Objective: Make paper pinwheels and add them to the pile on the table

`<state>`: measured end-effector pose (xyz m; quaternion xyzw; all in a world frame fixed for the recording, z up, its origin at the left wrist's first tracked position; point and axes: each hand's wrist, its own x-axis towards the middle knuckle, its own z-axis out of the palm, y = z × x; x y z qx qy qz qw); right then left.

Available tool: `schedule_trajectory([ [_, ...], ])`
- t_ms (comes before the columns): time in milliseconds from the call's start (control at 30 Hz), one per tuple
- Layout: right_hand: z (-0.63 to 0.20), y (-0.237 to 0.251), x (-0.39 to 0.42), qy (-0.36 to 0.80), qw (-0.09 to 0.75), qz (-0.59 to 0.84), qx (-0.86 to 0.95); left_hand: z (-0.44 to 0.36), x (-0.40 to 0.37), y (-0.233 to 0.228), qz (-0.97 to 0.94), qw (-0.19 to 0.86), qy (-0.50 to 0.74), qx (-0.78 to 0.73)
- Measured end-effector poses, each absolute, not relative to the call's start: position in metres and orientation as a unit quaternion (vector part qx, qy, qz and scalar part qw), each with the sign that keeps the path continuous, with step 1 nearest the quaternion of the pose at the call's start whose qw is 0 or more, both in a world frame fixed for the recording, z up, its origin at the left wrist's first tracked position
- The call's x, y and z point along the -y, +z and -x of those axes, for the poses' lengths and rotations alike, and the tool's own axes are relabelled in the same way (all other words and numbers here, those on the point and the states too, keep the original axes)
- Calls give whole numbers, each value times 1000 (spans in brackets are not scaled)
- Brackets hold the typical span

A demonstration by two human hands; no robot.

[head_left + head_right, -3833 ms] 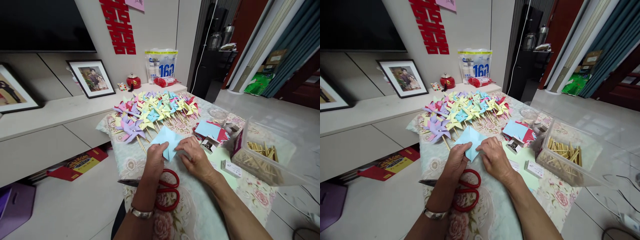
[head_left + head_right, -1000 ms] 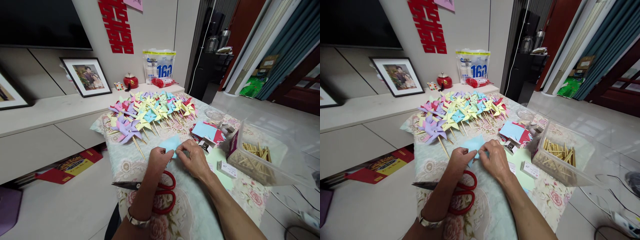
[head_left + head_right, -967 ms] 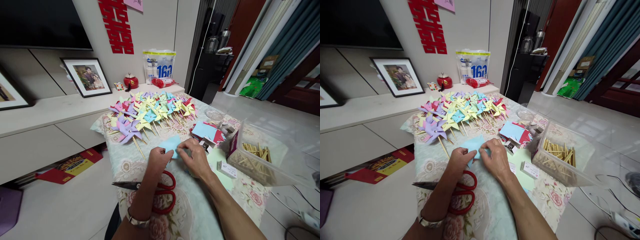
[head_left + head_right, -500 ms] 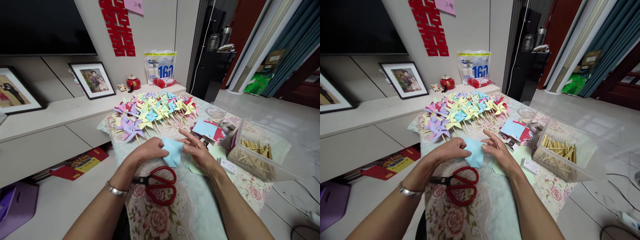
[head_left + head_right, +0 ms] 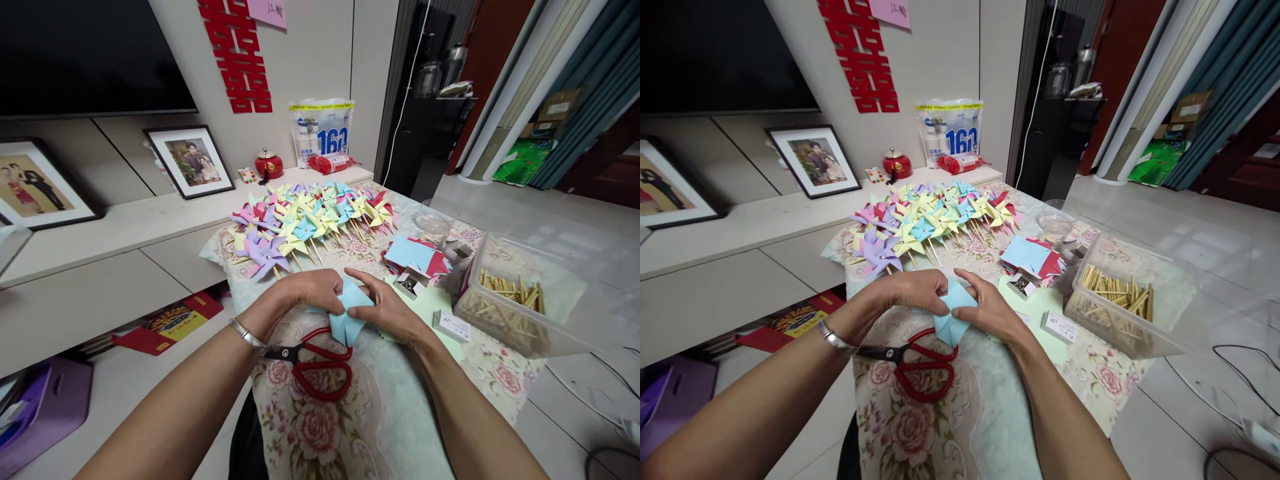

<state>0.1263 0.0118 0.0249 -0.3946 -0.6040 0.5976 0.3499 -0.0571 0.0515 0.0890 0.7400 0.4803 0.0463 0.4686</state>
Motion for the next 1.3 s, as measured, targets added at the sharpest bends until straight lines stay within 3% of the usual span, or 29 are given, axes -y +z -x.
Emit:
schedule_trajectory([
  [200,-126,24,-12,595,354,392,605,52,-54,91,-767,442,-4,-465],
  [900,-127,21,-15,538,351,409,648,54,-61,83,-751,487,17,-446],
  [1067,-128,23,-15,552,380,426,608,67,-64,81,-702,567,81,-422],
  [1300,-128,26,-19,541,472,438,541,76,-40,51,-494,654,334,-466],
])
